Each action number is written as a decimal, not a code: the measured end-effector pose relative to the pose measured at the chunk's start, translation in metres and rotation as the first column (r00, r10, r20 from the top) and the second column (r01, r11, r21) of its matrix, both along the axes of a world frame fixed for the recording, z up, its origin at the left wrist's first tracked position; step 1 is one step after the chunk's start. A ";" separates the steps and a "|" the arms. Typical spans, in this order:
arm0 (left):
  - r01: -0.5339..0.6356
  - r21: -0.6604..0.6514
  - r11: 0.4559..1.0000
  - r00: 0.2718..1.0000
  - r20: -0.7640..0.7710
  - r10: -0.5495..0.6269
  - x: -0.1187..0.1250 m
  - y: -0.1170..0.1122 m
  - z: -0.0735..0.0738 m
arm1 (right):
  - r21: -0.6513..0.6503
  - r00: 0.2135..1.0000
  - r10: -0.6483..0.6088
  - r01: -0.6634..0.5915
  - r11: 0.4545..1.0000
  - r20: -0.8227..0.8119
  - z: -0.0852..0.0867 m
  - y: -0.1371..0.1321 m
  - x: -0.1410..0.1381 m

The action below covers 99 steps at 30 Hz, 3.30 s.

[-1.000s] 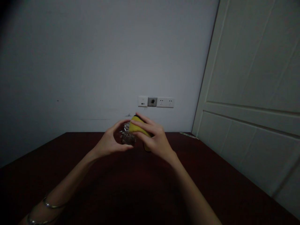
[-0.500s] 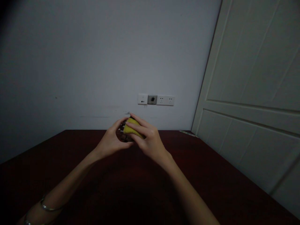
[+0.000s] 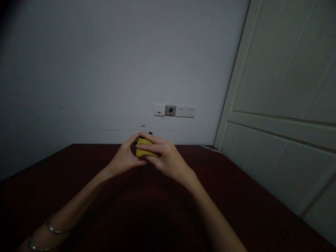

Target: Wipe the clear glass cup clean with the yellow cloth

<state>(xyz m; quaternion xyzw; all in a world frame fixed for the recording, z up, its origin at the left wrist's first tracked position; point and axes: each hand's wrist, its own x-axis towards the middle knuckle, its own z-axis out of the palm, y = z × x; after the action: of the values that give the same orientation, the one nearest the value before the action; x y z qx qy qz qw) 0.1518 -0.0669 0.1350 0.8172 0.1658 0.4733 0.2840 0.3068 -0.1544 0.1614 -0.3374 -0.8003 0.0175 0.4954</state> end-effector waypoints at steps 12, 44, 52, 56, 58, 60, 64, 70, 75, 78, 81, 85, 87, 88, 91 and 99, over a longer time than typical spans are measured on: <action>0.022 -0.018 1.000 0.999 0.034 -0.021 0.002 0.003 -0.002 | -0.018 0.992 -0.012 0.010 1.000 -0.122 -0.001 0.006 -0.001; 0.306 -0.294 0.905 0.949 0.173 -0.265 -0.017 -0.006 0.015 | 0.023 0.965 0.027 -0.021 0.999 -0.262 0.005 -0.001 -0.003; 0.329 -0.311 0.892 0.943 0.160 -0.292 -0.011 -0.006 0.007 | -0.077 0.881 -0.034 -0.002 0.997 -0.471 0.000 0.011 0.001; 0.314 -0.277 0.908 0.938 0.237 -0.252 -0.008 -0.005 0.004 | -0.055 0.912 0.032 -0.060 0.997 -0.409 0.001 0.007 0.004; 0.300 -0.281 0.912 0.940 0.250 -0.232 -0.007 -0.004 0.004 | -0.041 0.939 0.060 -0.079 0.996 -0.339 0.001 0.005 0.005; 0.294 -0.303 0.907 0.941 0.256 -0.220 -0.006 -0.004 0.005 | -0.044 0.938 0.058 -0.078 0.996 -0.341 0.000 0.007 0.005; 0.336 -0.328 0.883 0.928 0.276 -0.250 -0.001 -0.004 0.003 | -0.111 0.821 -0.004 -0.073 0.991 -0.571 -0.008 0.021 0.005; 0.315 -0.339 0.886 0.934 0.275 -0.227 0.005 -0.002 -0.001 | -0.107 0.810 0.033 -0.118 0.987 -0.585 -0.011 0.023 0.008; 0.274 -0.323 0.906 0.941 0.283 -0.183 0.008 0.001 -0.003 | -0.083 0.893 0.069 -0.118 0.990 -0.446 -0.012 0.021 0.012; 0.278 -0.343 0.897 0.943 0.275 -0.187 0.010 0.001 -0.004 | -0.128 0.825 0.041 -0.137 0.982 -0.563 -0.015 0.028 0.013; 0.295 -0.341 0.893 0.940 0.272 -0.206 0.012 0.003 -0.005 | -0.138 0.823 0.044 -0.147 0.979 -0.567 -0.016 0.032 0.015; 0.296 -0.377 0.878 0.942 0.268 -0.203 0.013 0.007 -0.006 | -0.151 0.899 0.099 -0.179 0.972 -0.427 -0.018 0.029 0.018; 0.275 -0.427 0.862 0.948 0.268 -0.170 0.013 0.008 -0.005 | -0.163 0.930 0.087 -0.153 0.975 -0.356 -0.019 0.028 0.019; 0.265 -0.443 0.857 0.951 0.267 -0.156 0.013 0.008 -0.004 | -0.165 0.942 0.075 -0.134 0.977 -0.327 -0.020 0.028 0.018; 0.233 -0.457 0.859 0.960 0.247 -0.129 0.012 0.005 -0.001 | -0.154 0.960 0.054 -0.099 0.983 -0.276 -0.025 0.031 0.015; 0.256 -0.471 0.844 0.962 0.211 -0.174 0.011 0.010 -0.005 | -0.143 0.953 0.020 -0.066 0.988 -0.302 -0.032 0.037 0.013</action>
<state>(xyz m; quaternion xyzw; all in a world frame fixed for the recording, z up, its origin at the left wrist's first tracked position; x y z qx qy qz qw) 0.1628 -0.0564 0.1296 0.6900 0.1650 0.4442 0.5471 0.3199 -0.1169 0.1289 -0.3498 -0.7195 0.1400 0.5834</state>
